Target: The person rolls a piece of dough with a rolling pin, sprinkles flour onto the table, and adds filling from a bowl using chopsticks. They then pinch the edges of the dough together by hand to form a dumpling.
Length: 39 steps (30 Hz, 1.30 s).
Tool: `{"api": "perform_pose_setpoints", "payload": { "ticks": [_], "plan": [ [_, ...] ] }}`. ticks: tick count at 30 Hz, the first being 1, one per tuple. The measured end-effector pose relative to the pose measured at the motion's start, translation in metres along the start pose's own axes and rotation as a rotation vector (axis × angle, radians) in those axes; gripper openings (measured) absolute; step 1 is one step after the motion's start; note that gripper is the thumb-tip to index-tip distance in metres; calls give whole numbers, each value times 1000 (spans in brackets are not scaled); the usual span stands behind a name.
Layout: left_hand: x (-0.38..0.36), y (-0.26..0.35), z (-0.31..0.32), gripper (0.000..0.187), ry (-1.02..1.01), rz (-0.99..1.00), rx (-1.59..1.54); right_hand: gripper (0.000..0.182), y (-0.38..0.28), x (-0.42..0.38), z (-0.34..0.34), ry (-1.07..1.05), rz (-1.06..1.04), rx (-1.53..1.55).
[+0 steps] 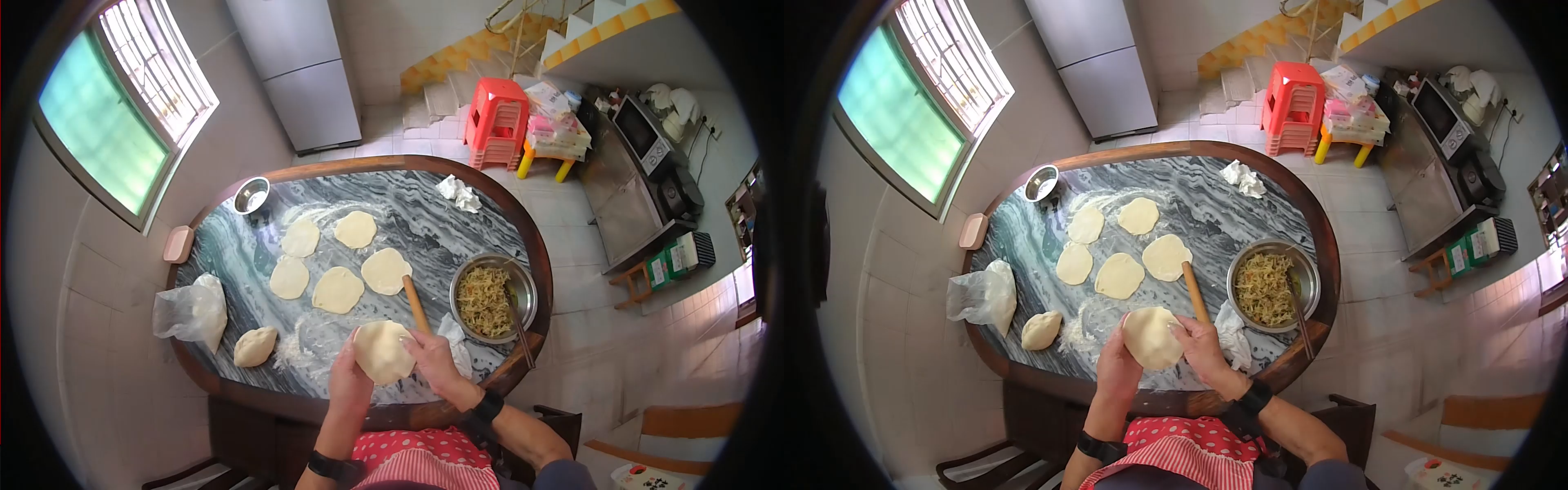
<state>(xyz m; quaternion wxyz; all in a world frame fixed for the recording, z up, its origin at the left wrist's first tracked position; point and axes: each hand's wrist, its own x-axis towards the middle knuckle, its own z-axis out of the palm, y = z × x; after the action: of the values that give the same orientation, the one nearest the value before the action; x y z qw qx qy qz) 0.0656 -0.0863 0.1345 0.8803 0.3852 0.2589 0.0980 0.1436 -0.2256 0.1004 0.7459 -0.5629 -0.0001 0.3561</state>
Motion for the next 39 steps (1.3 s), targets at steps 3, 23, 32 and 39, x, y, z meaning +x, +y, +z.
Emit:
{"api": "perform_pose_setpoints", "payload": {
  "ticks": [3, 23, 32, 39],
  "plan": [
    [7, -6, -23, 43, 36, -108, -290, 31, -15, -2, 13, 12, -176, -192],
    [28, -30, -53, 61, -433, -273, -125, 29, -9, -19, 27, 40, -15, -268],
    [31, -30, -30, 59, -434, -311, -203, 27, -18, -32, 8, 209, -153, -336],
    [29, -31, -9, 54, -332, -596, -766, 17, -62, -51, -31, 351, -617, -1163]
  ]
}}
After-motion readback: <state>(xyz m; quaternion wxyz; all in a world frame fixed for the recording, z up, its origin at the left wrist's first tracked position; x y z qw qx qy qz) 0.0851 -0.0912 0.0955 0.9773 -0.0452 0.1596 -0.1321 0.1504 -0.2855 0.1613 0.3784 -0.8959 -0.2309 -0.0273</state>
